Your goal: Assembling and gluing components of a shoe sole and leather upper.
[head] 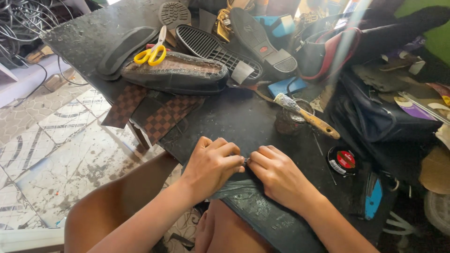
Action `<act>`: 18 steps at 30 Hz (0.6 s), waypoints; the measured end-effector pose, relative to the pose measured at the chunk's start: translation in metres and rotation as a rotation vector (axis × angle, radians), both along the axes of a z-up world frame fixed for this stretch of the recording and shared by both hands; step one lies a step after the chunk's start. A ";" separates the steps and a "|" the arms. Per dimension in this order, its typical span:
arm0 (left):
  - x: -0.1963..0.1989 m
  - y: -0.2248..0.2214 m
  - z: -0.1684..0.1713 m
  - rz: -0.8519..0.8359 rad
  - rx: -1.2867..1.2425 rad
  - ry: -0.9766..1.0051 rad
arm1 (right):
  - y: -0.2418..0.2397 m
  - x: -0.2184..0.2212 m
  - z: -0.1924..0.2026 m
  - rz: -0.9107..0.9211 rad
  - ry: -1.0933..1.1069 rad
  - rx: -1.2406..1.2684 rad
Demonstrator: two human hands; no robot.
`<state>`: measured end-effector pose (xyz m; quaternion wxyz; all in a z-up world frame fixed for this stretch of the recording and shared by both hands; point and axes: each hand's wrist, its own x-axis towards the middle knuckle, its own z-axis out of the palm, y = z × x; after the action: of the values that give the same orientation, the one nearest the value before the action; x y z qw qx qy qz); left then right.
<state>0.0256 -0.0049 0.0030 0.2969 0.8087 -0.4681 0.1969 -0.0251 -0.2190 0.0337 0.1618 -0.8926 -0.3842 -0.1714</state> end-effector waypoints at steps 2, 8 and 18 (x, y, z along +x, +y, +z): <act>-0.003 0.002 0.004 -0.003 0.017 -0.020 | 0.004 -0.004 0.003 -0.009 0.002 -0.015; -0.017 0.002 0.000 0.042 0.076 -0.088 | 0.012 -0.014 0.008 -0.069 0.005 -0.064; -0.025 0.002 0.010 0.069 0.177 -0.082 | -0.006 -0.012 -0.001 -0.127 -0.025 0.126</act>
<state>0.0011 -0.0030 0.0133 0.1979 0.8387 -0.4672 0.1977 -0.0373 -0.2254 0.0329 0.2017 -0.9011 -0.3171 -0.2163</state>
